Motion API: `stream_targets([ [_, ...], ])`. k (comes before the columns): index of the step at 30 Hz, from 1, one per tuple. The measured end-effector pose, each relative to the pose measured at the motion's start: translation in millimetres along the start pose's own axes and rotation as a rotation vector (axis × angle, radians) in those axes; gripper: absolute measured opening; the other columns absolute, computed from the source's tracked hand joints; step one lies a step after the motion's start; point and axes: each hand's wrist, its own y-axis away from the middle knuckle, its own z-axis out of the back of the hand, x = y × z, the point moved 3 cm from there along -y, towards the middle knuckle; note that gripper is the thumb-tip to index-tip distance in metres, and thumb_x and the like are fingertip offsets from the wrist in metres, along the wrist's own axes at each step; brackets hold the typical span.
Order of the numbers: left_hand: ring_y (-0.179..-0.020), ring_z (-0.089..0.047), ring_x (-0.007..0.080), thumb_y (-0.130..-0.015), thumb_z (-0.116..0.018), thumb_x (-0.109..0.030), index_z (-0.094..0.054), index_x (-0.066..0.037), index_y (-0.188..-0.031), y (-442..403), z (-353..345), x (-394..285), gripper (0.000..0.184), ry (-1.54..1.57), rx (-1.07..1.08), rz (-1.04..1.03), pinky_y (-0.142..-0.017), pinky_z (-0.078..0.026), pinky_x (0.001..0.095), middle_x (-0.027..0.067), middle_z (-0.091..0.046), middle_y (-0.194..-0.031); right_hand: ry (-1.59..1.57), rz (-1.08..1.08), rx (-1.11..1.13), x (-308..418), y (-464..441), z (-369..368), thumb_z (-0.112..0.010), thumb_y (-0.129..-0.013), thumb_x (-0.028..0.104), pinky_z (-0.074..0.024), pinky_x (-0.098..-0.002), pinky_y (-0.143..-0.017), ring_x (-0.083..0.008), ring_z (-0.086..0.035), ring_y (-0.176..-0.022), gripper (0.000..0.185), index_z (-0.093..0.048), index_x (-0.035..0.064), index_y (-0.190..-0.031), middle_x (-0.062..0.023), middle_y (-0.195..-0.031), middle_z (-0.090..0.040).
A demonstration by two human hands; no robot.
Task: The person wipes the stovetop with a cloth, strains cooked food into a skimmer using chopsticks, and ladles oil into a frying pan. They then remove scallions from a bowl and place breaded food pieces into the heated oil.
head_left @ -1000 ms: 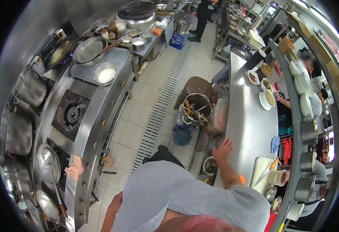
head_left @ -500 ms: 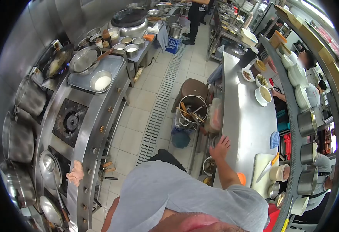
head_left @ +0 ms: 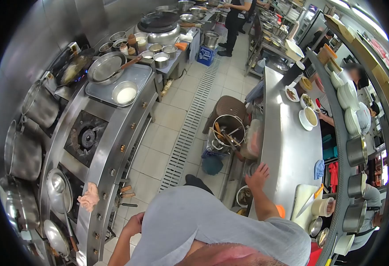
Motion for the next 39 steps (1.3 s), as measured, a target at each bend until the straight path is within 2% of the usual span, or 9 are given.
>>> stream_targets([
  [7, -0.089, -0.065, 0.0109, -0.079, -0.077, -0.001, -0.059, -0.003, -0.133, -11, -2, 21, 0.057, 0.352, 0.024, 0.061, -0.073, -0.054, 0.0272, 0.0032, -0.071, -0.106, 0.024, 0.021, -0.069, 4, 4, 4, -0.083, -0.072, 0.041, -0.0238, -0.0602, -0.115, -0.0453, -0.024, -0.145, 0.116, -0.016, -0.0020, -0.156, -0.0274, -0.157, -0.025],
  [13, -0.094, -0.065, 0.0111, -0.076, -0.078, 0.000, -0.059, -0.002, -0.133, -10, 5, 5, 0.060, 0.227, 0.025, 0.107, -0.081, -0.053, 0.0269, 0.0036, -0.071, -0.110, 0.055, -0.005, 0.002, 4, 2, 2, -0.080, -0.074, 0.045, -0.0194, -0.0599, -0.118, -0.0444, -0.021, -0.147, 0.117, -0.012, 0.0002, -0.157, -0.0247, -0.160, -0.020],
  [19, -0.095, -0.064, 0.0103, -0.079, -0.076, -0.001, -0.061, -0.002, -0.130, -21, 8, 2, 0.053, 0.068, 0.096, -0.015, -0.085, -0.053, 0.0289, 0.0022, -0.071, -0.111, 0.047, 0.004, -0.023, 3, 3, 4, -0.081, -0.073, 0.043, -0.0198, -0.0589, -0.118, -0.0440, -0.022, -0.147, 0.116, -0.013, 0.0003, -0.157, -0.0250, -0.159, -0.021],
  [25, -0.096, -0.064, 0.0120, -0.081, -0.075, -0.003, -0.061, -0.002, -0.132, -23, 1, -9, 0.052, 0.152, 0.081, 0.026, -0.089, -0.052, 0.0287, 0.0030, -0.072, -0.113, 0.033, 0.009, -0.028, 2, 3, 2, -0.079, -0.075, 0.043, -0.0199, -0.0601, -0.118, -0.0453, -0.022, -0.147, 0.112, -0.015, 0.0007, -0.157, -0.0256, -0.160, -0.020],
  [28, -0.095, -0.064, 0.0111, -0.083, -0.073, -0.001, -0.062, -0.003, -0.132, -26, 5, -13, 0.051, -0.090, 0.074, -0.097, -0.087, -0.052, 0.0291, 0.0037, -0.072, -0.111, 0.031, 0.019, -0.036, 0, 8, 6, -0.078, -0.076, 0.043, -0.0213, -0.0602, -0.118, -0.0457, -0.023, -0.147, 0.111, -0.016, 0.0001, -0.157, -0.0261, -0.159, -0.022],
  [31, -0.095, -0.064, 0.0108, -0.082, -0.073, 0.000, -0.060, -0.005, -0.134, -25, 9, -20, 0.053, -0.096, 0.112, 0.111, -0.084, -0.053, 0.0289, 0.0051, -0.073, -0.107, 0.035, 0.022, -0.040, 0, 6, 9, -0.079, -0.076, 0.042, -0.0222, -0.0602, -0.118, -0.0454, -0.024, -0.147, 0.110, -0.017, -0.0003, -0.156, -0.0261, -0.159, -0.023],
  [34, -0.097, -0.064, 0.0115, -0.081, -0.076, -0.002, -0.057, -0.006, -0.138, -58, 19, 7, 0.060, 0.097, 0.141, -0.077, -0.081, -0.053, 0.0289, 0.0071, -0.071, -0.107, 0.046, 0.009, -0.020, 3, 4, 11, -0.079, -0.077, 0.040, -0.0219, -0.0603, -0.117, -0.0449, -0.023, -0.147, 0.110, -0.016, -0.0004, -0.156, -0.0259, -0.160, -0.022],
  [36, -0.100, -0.065, 0.0149, -0.081, -0.079, -0.009, -0.049, -0.005, -0.145, -68, 43, -13, 0.071, 0.194, 0.030, -0.103, -0.084, -0.054, 0.0317, 0.0097, -0.069, -0.114, 0.050, -0.002, -0.004, 2, 3, 9, -0.079, -0.077, 0.041, -0.0217, -0.0605, -0.117, -0.0448, -0.023, -0.147, 0.110, -0.016, -0.0003, -0.157, -0.0259, -0.160, -0.022],
  [39, -0.107, -0.065, 0.0200, -0.085, -0.077, -0.014, -0.042, -0.005, -0.150, -92, 62, -63, 0.075, -0.009, -0.264, -0.227, -0.095, -0.051, 0.0368, 0.0129, -0.066, -0.123, 0.027, 0.009, -0.008, 0, 5, 8, -0.079, -0.076, 0.042, -0.0206, -0.0612, -0.118, -0.0455, -0.022, -0.147, 0.111, -0.015, -0.0002, -0.157, -0.0263, -0.160, -0.022],
])
